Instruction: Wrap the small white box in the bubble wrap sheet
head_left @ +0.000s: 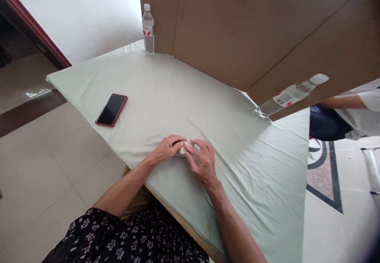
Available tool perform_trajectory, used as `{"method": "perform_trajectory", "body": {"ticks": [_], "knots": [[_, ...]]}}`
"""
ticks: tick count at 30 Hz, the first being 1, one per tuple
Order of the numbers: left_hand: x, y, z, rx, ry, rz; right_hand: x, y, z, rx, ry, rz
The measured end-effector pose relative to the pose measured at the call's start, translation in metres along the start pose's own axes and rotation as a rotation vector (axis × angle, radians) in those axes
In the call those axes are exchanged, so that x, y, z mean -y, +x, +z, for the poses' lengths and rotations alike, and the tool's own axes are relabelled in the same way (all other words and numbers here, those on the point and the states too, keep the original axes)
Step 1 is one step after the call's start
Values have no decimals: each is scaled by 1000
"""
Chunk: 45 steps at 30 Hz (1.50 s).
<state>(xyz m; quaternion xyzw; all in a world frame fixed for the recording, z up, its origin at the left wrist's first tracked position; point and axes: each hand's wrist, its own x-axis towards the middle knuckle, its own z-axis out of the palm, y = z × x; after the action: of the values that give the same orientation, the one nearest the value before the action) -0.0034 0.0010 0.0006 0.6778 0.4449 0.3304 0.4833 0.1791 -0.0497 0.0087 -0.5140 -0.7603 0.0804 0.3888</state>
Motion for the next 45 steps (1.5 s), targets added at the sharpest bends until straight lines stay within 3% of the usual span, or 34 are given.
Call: {"method": "perform_trajectory", "body": {"ticks": [3, 7, 13, 18, 21, 24, 29, 33, 38, 45], "knots": [[0, 0, 0, -3, 5, 4, -1, -7, -7, 19, 22, -35], [-2, 0, 0, 6, 3, 2, -11, -5, -18, 45, 177, 66], [-1, -1, 4, -26, -18, -17, -25, 3, -11, 252, 58, 12], [-2, -5, 4, -157, -45, 69, -27, 4, 0, 139, 15, -1], [-4, -6, 2, -293, -35, 103, -30, 3, 3, 156, 22, 47], [-3, -5, 1, -386, -3, 94, -35, 0, 1, 160, 128, 150], [8, -2, 4, -472, 145, 122, -45, -5, -7, -79, 413, 412], [16, 1, 7, -441, 374, 118, -55, -4, -1, -168, 412, 538], [13, -11, 5, -319, 743, 11, -63, -9, 4, -170, 207, 525], [18, -60, -24, -260, 1047, -65, -95, -45, -30, -230, -211, 510]]}}
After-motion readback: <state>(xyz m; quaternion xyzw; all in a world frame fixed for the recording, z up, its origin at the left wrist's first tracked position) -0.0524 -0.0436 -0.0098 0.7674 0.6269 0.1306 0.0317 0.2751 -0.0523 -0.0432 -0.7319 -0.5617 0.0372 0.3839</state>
